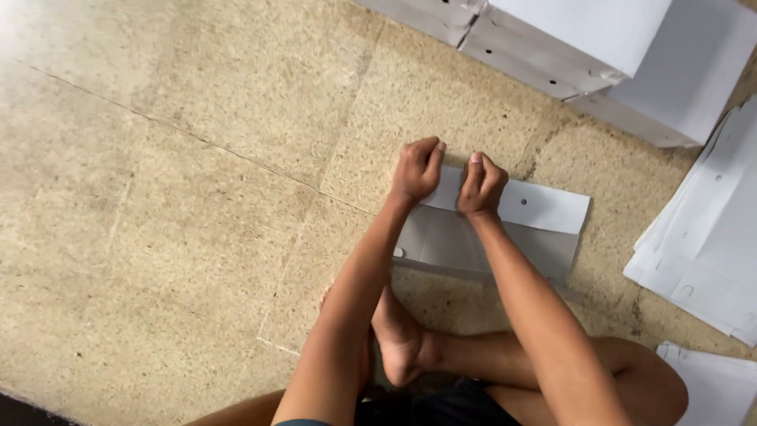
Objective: Manually folding and assembling white cardboard boxes from flat templates while sitting on the floor.
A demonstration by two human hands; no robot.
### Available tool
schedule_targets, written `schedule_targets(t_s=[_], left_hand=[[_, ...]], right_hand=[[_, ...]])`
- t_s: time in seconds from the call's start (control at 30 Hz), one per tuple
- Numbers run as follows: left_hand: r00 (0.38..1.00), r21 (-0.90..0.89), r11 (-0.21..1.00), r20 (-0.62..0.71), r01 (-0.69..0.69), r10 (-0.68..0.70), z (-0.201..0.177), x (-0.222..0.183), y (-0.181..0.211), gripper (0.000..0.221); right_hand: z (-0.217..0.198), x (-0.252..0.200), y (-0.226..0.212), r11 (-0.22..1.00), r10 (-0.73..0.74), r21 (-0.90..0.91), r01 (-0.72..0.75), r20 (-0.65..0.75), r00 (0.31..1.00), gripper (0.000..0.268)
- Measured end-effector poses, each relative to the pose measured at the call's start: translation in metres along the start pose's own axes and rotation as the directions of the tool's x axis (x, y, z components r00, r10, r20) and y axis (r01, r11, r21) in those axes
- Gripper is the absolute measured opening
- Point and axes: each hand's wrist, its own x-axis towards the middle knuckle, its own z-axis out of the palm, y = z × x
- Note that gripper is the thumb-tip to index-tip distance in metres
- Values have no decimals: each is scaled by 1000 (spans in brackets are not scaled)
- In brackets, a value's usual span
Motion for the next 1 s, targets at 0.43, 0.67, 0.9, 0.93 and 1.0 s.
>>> schedule_targets(t_s=[0.43, 0.67, 0.9, 0.93, 1.0], left_hand=[[513, 434, 360, 844, -826, 158, -28, 12, 7, 72], [976, 864, 453, 202, -218, 85, 11, 20, 9, 43], [970, 784, 621, 132, 23, -203, 23, -54, 74, 69], [920, 734, 649, 368, -200, -132, 20, -71, 73, 64], [810, 631, 667, 582, -397, -68, 23, -109, 69, 60]], right_hand=[[-209, -63, -28, 948, -82, -291, 131, 174, 981, 40], [-249, -149, -15, 970, 228, -90, -224, 32, 973, 60], [-243, -137, 2, 819, 518, -407, -405, 222, 826, 71], [-243, -140, 11, 828, 520, -364, -427, 212, 828, 54], [-246, -153, 21, 830, 529, -327, -452, 206, 823, 39]])
